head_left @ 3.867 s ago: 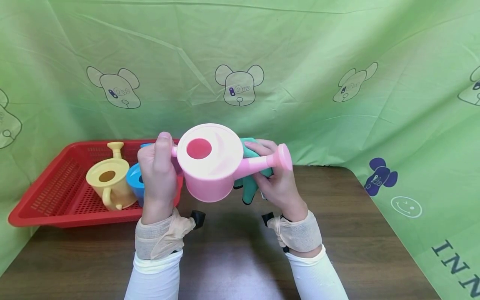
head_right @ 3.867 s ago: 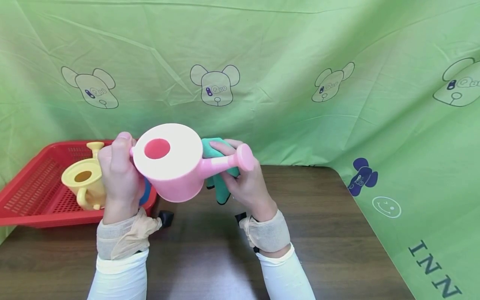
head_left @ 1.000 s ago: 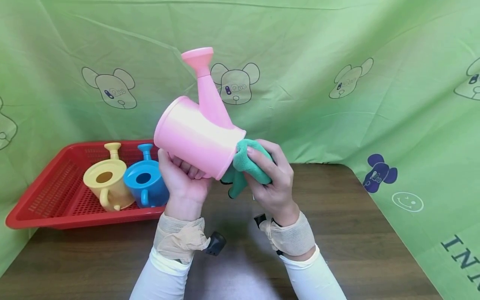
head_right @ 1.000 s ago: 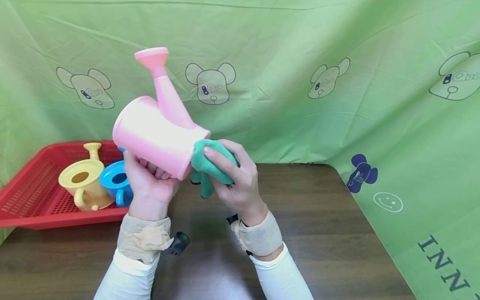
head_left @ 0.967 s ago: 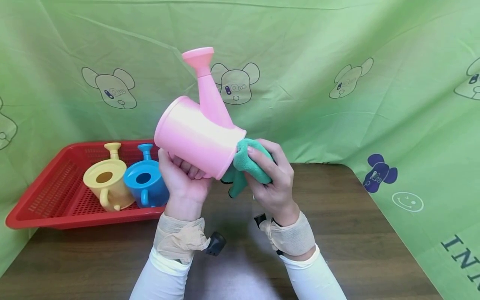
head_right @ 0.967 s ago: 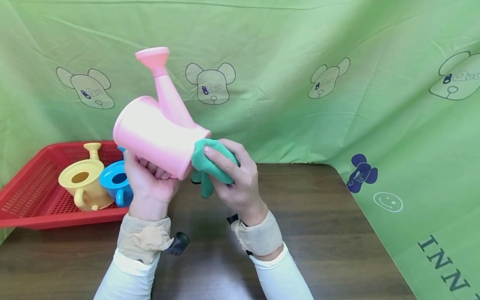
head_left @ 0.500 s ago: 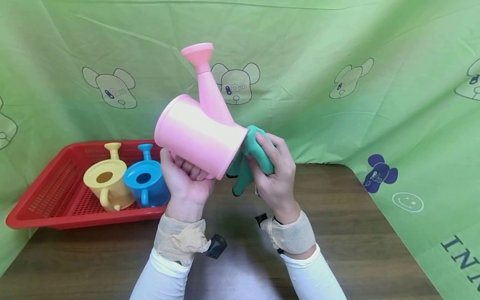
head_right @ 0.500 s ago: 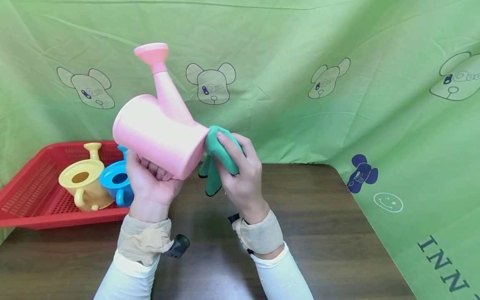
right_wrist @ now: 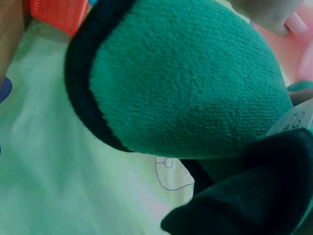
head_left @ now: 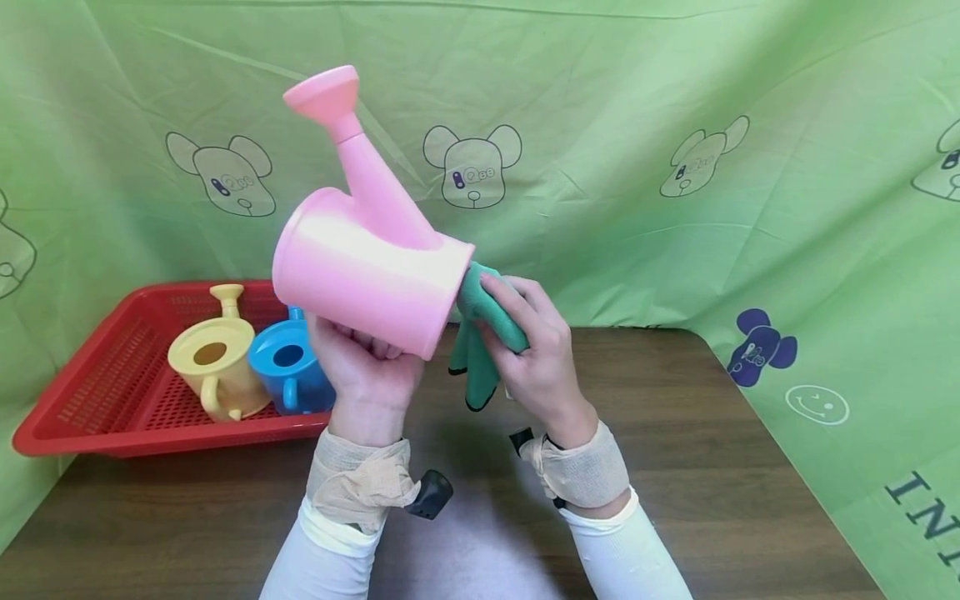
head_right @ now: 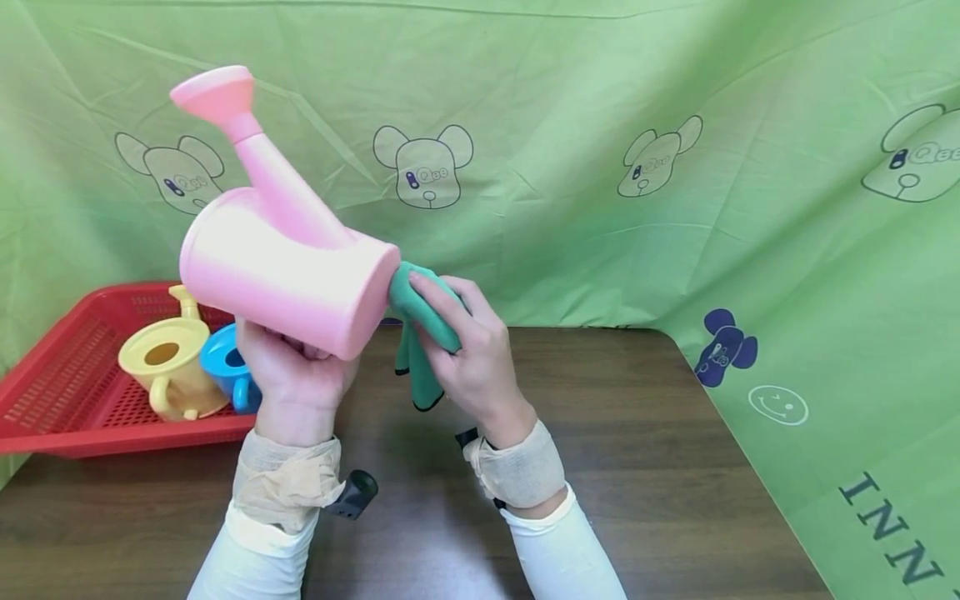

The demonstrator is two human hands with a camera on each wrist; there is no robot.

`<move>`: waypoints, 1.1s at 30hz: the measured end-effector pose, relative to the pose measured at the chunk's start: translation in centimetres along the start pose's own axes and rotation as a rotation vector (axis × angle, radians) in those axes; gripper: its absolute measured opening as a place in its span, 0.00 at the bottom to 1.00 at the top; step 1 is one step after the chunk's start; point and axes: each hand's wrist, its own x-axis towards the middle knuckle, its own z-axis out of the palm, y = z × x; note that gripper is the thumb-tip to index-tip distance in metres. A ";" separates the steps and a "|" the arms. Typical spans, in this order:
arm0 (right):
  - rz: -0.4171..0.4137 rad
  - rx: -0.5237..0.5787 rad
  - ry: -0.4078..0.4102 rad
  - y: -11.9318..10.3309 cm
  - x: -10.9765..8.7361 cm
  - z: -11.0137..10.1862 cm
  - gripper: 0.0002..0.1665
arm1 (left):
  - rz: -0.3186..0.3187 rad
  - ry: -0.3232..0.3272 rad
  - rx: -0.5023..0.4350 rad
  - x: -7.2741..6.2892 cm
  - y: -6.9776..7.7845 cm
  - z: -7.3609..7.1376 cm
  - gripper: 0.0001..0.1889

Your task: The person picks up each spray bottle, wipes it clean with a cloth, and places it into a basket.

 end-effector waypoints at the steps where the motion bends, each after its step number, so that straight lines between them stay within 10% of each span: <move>1: 0.001 -0.004 -0.017 0.0 0.0 0.0 0.27 | 0.009 -0.008 -0.012 0.0 0.0 0.0 0.22; 25: -0.134 -0.017 -0.191 -0.8 -0.6 1.2 0.26 | 0.146 -0.064 -0.126 0.5 1.1 -0.2 0.25; 33: -0.178 0.003 -0.156 -1.4 -0.6 1.1 0.26 | 0.170 0.047 -0.056 0.9 1.3 -0.2 0.26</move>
